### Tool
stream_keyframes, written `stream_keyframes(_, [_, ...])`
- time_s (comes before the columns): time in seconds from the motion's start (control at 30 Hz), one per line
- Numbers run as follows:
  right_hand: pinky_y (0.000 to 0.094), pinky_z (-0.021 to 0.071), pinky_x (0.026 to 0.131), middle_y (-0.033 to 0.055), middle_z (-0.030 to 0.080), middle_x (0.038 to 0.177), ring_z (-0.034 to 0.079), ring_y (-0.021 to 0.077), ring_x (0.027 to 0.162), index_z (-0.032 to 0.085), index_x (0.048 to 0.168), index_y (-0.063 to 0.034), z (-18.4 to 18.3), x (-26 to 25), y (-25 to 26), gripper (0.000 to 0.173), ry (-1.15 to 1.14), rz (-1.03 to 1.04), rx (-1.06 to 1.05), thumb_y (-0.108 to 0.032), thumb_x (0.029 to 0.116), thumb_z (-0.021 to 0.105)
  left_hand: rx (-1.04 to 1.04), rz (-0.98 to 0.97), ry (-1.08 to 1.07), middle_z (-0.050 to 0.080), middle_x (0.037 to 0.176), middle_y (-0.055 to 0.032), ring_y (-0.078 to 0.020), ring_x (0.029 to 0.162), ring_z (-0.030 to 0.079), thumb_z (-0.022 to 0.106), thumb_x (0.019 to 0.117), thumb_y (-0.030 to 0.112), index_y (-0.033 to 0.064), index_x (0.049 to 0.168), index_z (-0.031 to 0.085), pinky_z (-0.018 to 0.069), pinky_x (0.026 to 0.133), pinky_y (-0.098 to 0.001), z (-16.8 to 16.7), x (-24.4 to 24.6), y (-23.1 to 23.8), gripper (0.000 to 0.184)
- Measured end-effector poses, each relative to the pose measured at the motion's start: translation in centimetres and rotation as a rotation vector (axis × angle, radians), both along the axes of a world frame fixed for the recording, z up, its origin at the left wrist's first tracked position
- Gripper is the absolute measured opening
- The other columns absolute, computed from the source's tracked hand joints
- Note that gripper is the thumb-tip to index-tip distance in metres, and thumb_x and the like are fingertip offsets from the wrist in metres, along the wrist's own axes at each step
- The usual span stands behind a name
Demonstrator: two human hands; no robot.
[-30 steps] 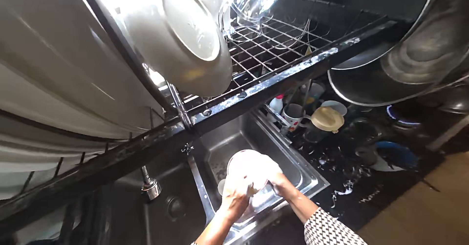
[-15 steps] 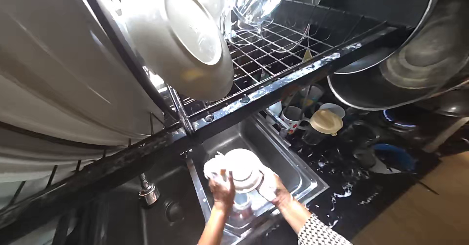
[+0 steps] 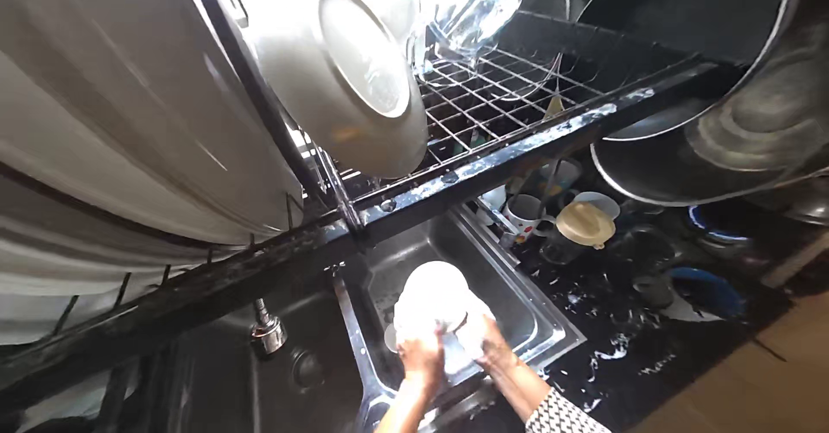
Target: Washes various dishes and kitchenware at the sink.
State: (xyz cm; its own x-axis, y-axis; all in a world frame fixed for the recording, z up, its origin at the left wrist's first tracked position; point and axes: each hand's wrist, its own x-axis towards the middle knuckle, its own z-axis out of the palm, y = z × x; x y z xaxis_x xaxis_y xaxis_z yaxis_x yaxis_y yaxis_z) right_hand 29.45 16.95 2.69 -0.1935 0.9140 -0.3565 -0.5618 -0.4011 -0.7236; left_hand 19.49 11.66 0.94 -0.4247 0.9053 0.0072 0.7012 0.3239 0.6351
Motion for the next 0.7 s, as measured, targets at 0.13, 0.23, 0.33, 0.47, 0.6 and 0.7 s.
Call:
stream_keyframes(0.13, [0.0216, 0.055, 0.067, -0.0017, 0.065, 0.085, 0.063, 0.0032, 0.072, 0.058, 0.117, -0.004, 0.6, -0.9, -0.3, 0.021, -0.091, 0.11, 0.005, -0.009, 0.1075, 0.04, 0.115, -0.281, 0.288, 0.074, 0.083, -0.0227, -0.0431, 0.083, 0.073, 0.057, 0.0961, 0.035, -0.0032, 0.098, 0.076, 0.0554, 0.073, -0.0606, 1.2, 0.6, -0.4, 0.043])
stream_keyframes(0.23, [0.0323, 0.0599, 0.078, 0.0068, 0.069, 0.097, 0.069, 0.0129, 0.087, 0.058, 0.123, -0.0001, 0.4, -0.6, -0.5, 0.029, 0.008, 0.148, 0.048, -0.011, 0.1089, 0.034, 0.033, -0.294, -0.02, 0.065, 0.129, -0.0287, -0.0433, 0.127, 0.058, 0.055, 0.0967, 0.033, -0.006, 0.13, 0.064, 0.0412, 0.111, -0.0574, 3.7, -4.0, 3.9, 0.053])
stream_keyframes(0.33, [0.033, 0.0604, 0.084, 0.008, 0.071, 0.103, 0.07, 0.0134, 0.094, 0.058, 0.125, -0.0006, -0.1, 0.3, -0.9, 0.03, 0.082, 0.114, 0.043, -0.008, 0.1079, 0.034, 0.055, -0.162, -0.386, 0.067, 0.125, -0.0144, -0.0227, 0.118, 0.062, 0.067, 0.0937, 0.029, 0.0015, 0.127, 0.065, 0.0499, 0.102, -0.0438, 3.3, -8.3, 6.8, 0.043])
stream_keyframes(0.47, [0.0359, 0.0588, 0.087, 0.0101, 0.069, 0.113, 0.068, 0.0163, 0.102, 0.054, 0.135, -0.0045, -0.4, 0.6, -0.2, 0.04, 0.06, 0.117, -0.103, -0.027, 0.1133, 0.028, 0.176, -0.09, -0.27, 0.072, 0.106, -0.0197, -0.0285, 0.104, 0.069, 0.075, 0.0866, 0.026, -0.0069, 0.116, 0.068, 0.053, 0.095, -0.0474, 5.9, -6.7, 4.7, 0.045])
stream_keyframes(0.6, [0.049, 0.0601, 0.078, 0.0132, 0.072, 0.107, 0.071, 0.0274, 0.096, 0.061, 0.122, -0.0109, 0.6, 1.1, 1.1, 0.073, 0.204, 0.355, -0.28, -0.06, 0.1057, 0.009, 0.679, -0.396, 0.09, 0.076, 0.093, -0.0149, -0.0237, 0.086, 0.075, 0.083, 0.0738, 0.033, -0.001, 0.097, 0.074, 0.062, 0.077, -0.0388, 6.9, -2.8, 1.7, 0.042])
stream_keyframes(0.7, [0.0362, 0.0615, 0.075, 0.0054, 0.075, 0.088, 0.072, 0.0161, 0.084, 0.068, 0.097, -0.0141, -0.1, 2.8, 1.6, 0.054, 0.334, 0.343, -0.195, -0.032, 0.1065, 0.018, 0.457, -0.513, 0.012, 0.075, 0.104, -0.0191, -0.0293, 0.1, 0.073, 0.073, 0.0832, 0.035, -0.0041, 0.108, 0.073, 0.0563, 0.092, -0.046, 7.0, -2.7, 0.4, 0.046])
